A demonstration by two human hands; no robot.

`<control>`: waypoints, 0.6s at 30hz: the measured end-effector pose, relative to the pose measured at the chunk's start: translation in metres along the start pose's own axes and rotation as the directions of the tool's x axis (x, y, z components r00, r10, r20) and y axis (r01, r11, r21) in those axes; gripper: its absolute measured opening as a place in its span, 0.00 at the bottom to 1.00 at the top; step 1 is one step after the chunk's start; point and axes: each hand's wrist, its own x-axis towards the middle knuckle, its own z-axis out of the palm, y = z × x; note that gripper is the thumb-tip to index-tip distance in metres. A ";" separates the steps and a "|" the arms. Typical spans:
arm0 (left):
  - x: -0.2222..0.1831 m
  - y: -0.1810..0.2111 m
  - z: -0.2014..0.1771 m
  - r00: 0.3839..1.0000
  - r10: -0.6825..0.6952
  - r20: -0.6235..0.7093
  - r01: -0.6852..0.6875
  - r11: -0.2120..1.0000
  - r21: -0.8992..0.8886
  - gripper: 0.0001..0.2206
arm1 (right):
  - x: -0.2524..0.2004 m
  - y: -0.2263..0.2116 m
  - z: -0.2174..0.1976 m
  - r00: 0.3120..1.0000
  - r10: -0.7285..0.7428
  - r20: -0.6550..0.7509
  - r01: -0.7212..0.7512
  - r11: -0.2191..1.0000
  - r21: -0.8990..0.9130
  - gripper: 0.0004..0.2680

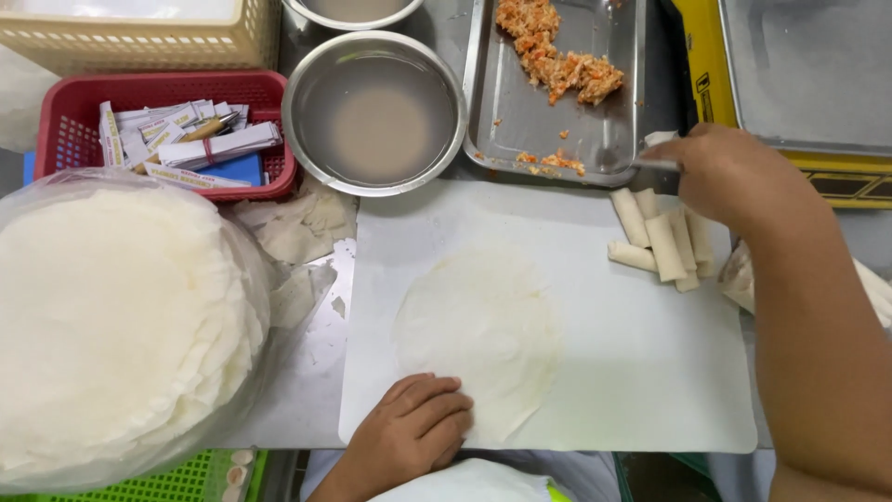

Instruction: Wrapping spring rolls by placing filling on a wrapper and rolling it tightly into a cylinder.

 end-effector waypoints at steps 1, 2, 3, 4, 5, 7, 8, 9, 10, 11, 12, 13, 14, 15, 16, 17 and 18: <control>-0.001 -0.001 0.002 1.000 0.002 0.000 -0.002 1.000 0.000 0.03 | 0.000 0.000 0.000 1.000 0.001 -0.001 -0.001 1.000 0.001 0.30; -0.002 -0.002 0.003 1.000 -0.005 -0.001 0.005 1.000 -0.008 0.02 | 0.001 0.000 0.000 1.000 -0.018 0.013 0.018 1.000 -0.017 0.30; -0.004 -0.002 0.005 1.000 -0.011 -0.001 0.011 1.000 -0.015 0.02 | 0.001 0.000 0.000 0.999 -0.036 0.027 0.037 0.999 -0.034 0.29; -0.005 -0.004 0.006 1.000 -0.010 -0.002 0.010 1.000 -0.014 0.02 | 0.003 0.002 0.002 0.999 -0.036 0.026 0.037 0.999 -0.033 0.29; -0.006 -0.006 0.008 1.000 -0.006 0.002 0.006 1.000 -0.020 0.02 | 0.005 0.004 0.004 0.997 -0.083 0.001 0.083 0.997 -0.007 0.23; -0.007 -0.006 0.009 1.000 -0.005 0.008 0.005 1.000 -0.025 0.03 | 0.011 0.008 0.009 0.991 -0.132 -0.022 0.132 0.991 0.017 0.18; -0.007 -0.006 0.009 1.000 -0.015 0.000 0.015 1.000 -0.028 0.02 | 0.015 0.009 0.012 0.978 -0.195 -0.071 0.196 0.980 0.011 0.17; -0.007 -0.005 0.009 1.000 -0.025 -0.007 0.025 0.999 -0.030 0.02 | 0.019 0.010 0.015 0.959 -0.256 -0.120 0.259 0.966 0.003 0.17; -0.007 -0.006 0.010 1.000 -0.026 -0.007 0.026 0.999 -0.027 0.02 | 0.018 0.008 0.011 0.958 -0.259 -0.122 0.261 0.965 0.003 0.17; -0.008 -0.006 0.010 1.000 -0.022 -0.007 0.022 0.999 -0.026 0.02 | 0.016 0.005 0.007 0.970 -0.226 -0.093 0.235 0.967 0.100 0.16; -0.009 -0.006 0.011 1.000 -0.019 -0.008 0.019 1.000 -0.025 0.02 | 0.014 0.003 0.003 0.979 -0.196 -0.061 0.204 0.959 0.196 0.16; -0.009 -0.006 0.011 1.000 -0.020 -0.009 0.020 1.000 -0.022 0.02 | 0.013 0.000 0.000 0.978 -0.198 -0.063 0.207 0.959 0.195 0.16; -0.008 -0.007 0.010 1.000 -0.017 -0.012 0.017 0.999 -0.027 0.03 | 0.012 -0.003 -0.002 0.983 -0.179 -0.047 0.185 0.953 0.239 0.15; -0.008 -0.007 0.010 1.000 -0.014 -0.015 0.013 0.999 -0.032 0.03 | 0.011 -0.005 -0.005 0.987 -0.161 -0.029 0.162 0.945 0.282 0.15; -0.008 -0.007 0.010 1.000 -0.014 -0.016 0.013 0.999 -0.032 0.03 | 0.010 -0.011 -0.006 0.987 -0.161 -0.030 0.163 0.946 0.281 0.15; -0.008 -0.006 0.010 1.000 -0.016 -0.016 0.015 0.999 -0.033 0.02 | 0.009 -0.016 -0.006 0.992 -0.126 -0.027 0.128 0.948 0.291 0.15; -0.007 -0.006 0.009 1.000 -0.016 -0.016 0.015 0.999 -0.032 0.02 | 0.008 -0.022 -0.008 0.995 -0.092 -0.027 0.096 0.948 0.303 0.16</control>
